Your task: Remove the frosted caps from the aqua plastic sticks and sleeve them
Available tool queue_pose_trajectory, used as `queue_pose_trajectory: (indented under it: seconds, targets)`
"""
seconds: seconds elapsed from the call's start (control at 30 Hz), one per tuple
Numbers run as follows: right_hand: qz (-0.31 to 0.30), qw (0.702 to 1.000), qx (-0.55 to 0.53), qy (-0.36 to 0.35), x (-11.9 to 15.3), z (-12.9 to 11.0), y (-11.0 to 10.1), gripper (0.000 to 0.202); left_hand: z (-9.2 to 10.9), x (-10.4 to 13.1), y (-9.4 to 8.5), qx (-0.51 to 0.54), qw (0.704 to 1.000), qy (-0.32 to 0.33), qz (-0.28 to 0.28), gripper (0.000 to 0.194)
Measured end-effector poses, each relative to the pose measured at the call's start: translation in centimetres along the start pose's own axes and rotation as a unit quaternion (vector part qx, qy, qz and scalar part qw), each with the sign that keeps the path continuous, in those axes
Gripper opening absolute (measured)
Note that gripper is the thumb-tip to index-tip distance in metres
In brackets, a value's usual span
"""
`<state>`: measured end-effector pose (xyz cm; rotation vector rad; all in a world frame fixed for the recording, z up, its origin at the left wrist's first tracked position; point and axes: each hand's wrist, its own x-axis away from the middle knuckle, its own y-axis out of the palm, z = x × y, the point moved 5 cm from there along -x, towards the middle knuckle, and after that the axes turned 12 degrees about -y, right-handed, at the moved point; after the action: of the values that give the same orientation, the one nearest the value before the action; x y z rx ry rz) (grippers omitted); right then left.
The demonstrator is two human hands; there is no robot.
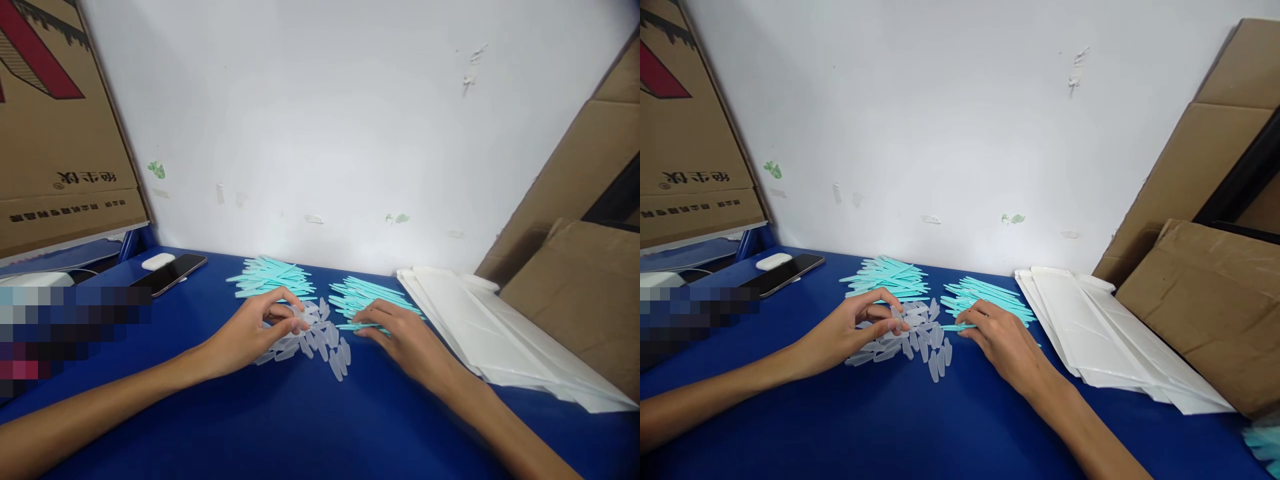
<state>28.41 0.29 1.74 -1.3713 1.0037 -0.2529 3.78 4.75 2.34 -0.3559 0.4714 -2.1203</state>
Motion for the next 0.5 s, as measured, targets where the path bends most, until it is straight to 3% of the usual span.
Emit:
queue_pose_trajectory:
  seconds: [0.27, 0.5]
  targets:
    - [0.016, 1.0, 0.006, 0.015, 0.0, 0.3, -0.5, 0.021, 0.0, -0.4, -0.2, -0.013, 0.999, 0.031, 0.03, 0.027]
    - [0.053, 0.997, 0.048, -0.006, -0.2, -1.7, -0.9, 0.031, 0.1, -0.3, -0.4, 0.026, 0.999, 0.018, 0.043, 0.026]
